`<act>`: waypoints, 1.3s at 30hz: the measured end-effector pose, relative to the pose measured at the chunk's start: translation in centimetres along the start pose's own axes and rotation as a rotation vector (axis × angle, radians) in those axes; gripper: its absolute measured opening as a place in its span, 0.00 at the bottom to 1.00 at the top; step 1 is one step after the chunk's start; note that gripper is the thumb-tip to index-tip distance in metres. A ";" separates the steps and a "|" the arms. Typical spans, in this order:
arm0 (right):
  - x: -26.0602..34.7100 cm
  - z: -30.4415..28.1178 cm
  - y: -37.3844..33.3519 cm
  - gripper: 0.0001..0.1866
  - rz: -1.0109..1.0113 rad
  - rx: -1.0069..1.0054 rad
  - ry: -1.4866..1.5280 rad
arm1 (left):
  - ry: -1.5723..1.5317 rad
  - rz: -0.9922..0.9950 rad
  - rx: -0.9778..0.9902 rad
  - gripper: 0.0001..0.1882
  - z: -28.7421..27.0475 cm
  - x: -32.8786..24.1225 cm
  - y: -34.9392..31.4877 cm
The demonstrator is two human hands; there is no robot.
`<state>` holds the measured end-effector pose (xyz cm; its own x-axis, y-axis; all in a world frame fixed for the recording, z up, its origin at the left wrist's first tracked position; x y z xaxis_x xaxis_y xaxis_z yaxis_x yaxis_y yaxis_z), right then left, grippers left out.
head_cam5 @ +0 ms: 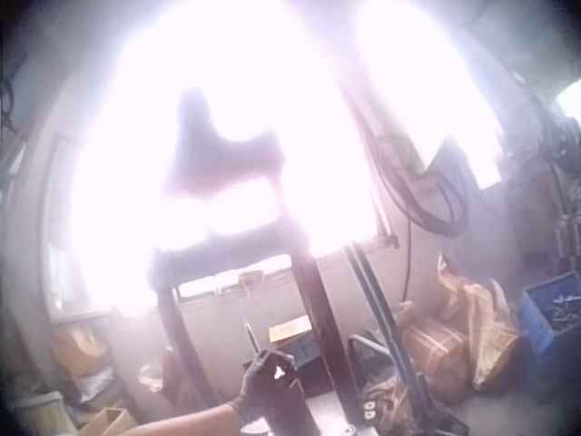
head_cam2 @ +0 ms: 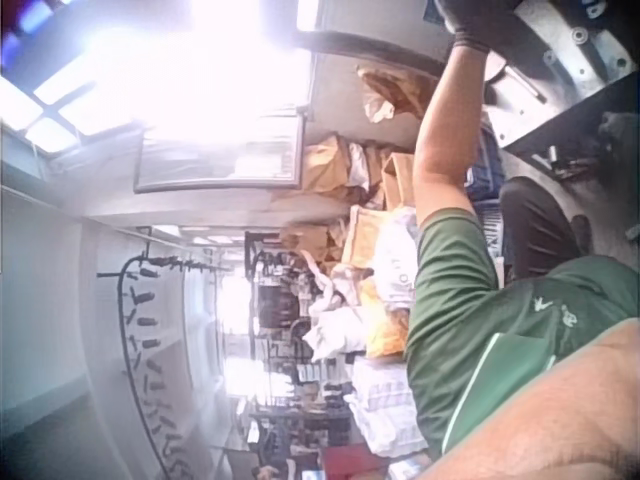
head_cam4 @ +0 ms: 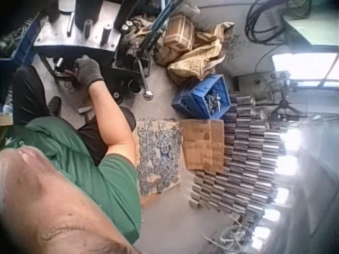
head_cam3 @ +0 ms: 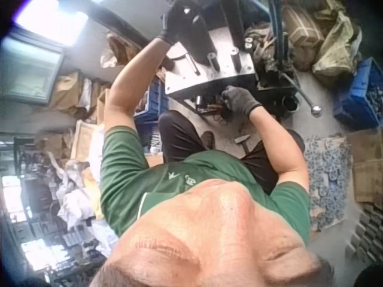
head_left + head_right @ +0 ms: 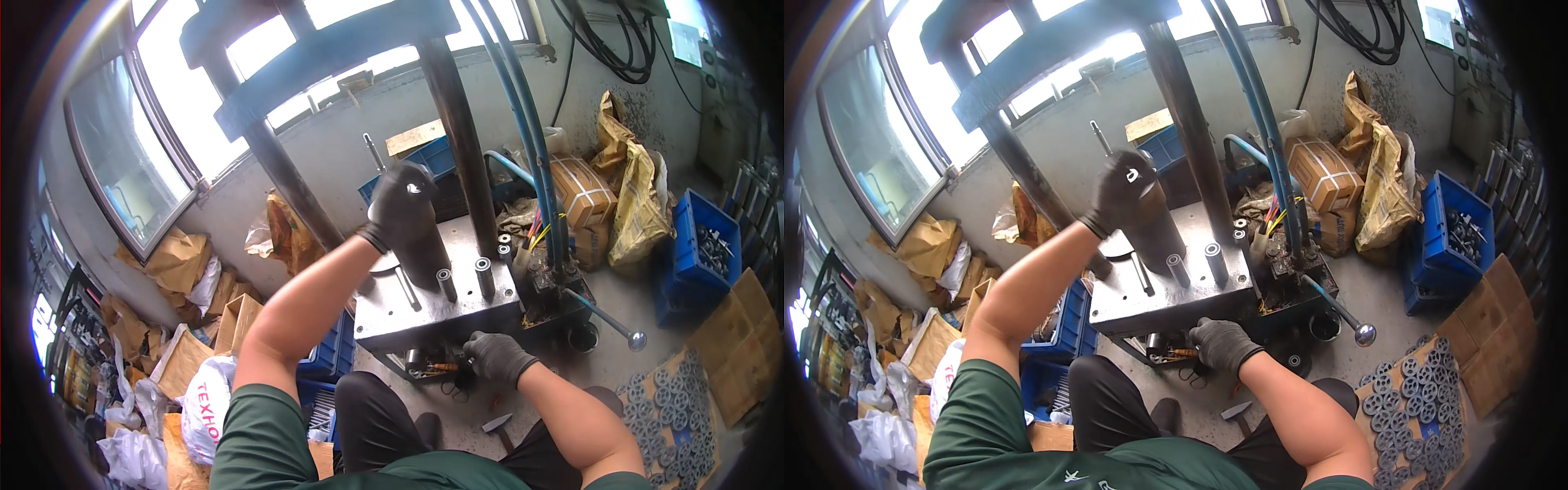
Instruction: The recorder assembles various metal components, including gears and shafts, using a hydraulic press and manual tools like a hammer and wrench.
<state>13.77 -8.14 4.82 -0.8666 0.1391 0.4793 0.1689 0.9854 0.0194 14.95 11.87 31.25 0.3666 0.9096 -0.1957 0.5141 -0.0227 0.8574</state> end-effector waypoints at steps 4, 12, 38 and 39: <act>0.8 -1.1 -0.6 0.13 -0.001 0.013 -0.023 | 0.513 0.075 -0.183 0.09 -8.9 1.5 6.9; 0.6 -1.3 -0.7 0.13 -0.002 -0.001 -0.019 | 0.572 -0.405 0.139 0.17 -11.9 9.9 7.7; -3.1 -0.7 -1.7 0.11 0.061 0.019 -0.076 | 0.387 -1.006 0.640 0.22 4.5 12.7 -32.2; -1.2 -1.2 -0.8 0.11 0.007 0.011 -0.079 | 0.434 -1.020 0.607 0.22 1.4 15.6 -34.2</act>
<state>15.20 -9.19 5.28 -0.9001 0.1524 0.4082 0.1701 0.9854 0.0070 4.19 26.21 -1.79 -0.6300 0.6842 -0.3674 0.7270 0.6860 0.0310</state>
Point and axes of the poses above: each hand's wrist, its own y-axis towards the middle knuckle, its own z-axis out of the palm, x = y × z, the point moved 8 cm from there along y, towards the middle knuckle, and after that the axes turned 7 degrees about z, right-handed, at the moved point
